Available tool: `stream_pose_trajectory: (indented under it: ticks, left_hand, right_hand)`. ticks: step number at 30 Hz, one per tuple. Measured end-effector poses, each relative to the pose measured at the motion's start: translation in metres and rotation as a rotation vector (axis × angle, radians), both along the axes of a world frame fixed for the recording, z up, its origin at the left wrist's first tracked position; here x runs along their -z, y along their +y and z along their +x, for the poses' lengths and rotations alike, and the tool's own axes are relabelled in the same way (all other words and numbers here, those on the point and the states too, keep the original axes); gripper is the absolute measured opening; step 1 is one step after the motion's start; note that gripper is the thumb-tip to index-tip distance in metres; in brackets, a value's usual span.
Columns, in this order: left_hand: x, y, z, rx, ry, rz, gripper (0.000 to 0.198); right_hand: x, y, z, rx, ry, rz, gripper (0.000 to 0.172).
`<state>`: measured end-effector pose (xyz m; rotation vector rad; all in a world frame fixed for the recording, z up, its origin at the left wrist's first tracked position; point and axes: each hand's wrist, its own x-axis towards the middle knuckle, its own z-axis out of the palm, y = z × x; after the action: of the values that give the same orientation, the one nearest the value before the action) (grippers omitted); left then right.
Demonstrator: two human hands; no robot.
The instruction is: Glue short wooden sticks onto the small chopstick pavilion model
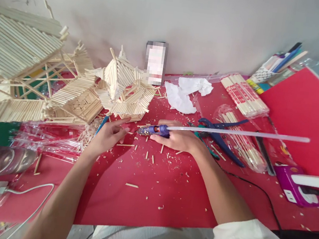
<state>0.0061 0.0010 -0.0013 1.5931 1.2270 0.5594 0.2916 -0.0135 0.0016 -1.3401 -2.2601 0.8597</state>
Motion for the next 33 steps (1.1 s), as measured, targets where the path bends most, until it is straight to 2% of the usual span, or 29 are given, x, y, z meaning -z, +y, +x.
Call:
stream_pose_trajectory:
  ticks: [4, 9, 16, 18, 22, 25, 33]
  left_hand:
    - [-0.001, 0.0, 0.003, -0.031, -0.103, -0.051, 0.072]
    - [-0.002, 0.0, 0.003, -0.01, -0.133, -0.066, 0.068]
    - [-0.017, -0.001, -0.013, 0.246, 0.062, -0.013, 0.039]
    - [-0.022, -0.001, -0.017, 0.247, 0.16, 0.017, 0.04]
    - [-0.025, -0.001, -0.023, 0.158, 0.341, 0.083, 0.042]
    - [-0.024, 0.0, -0.026, 0.163, 0.464, 0.099, 0.038]
    - [-0.027, -0.003, -0.034, 0.244, 0.374, 0.264, 0.042]
  right_hand:
    - [0.008, 0.0, 0.011, 0.025, -0.026, -0.022, 0.042]
    - [0.012, 0.002, 0.017, -0.035, -0.001, -0.036, 0.038]
    - [0.005, 0.002, 0.02, -0.078, 0.027, -0.084, 0.038]
    - [0.005, 0.002, 0.025, -0.078, 0.022, -0.124, 0.04]
    - [0.008, 0.003, 0.033, -0.075, 0.004, -0.191, 0.045]
    - [0.009, 0.004, 0.035, -0.082, 0.016, -0.192, 0.045]
    - [0.005, 0.004, 0.034, -0.078, 0.011, -0.188, 0.046]
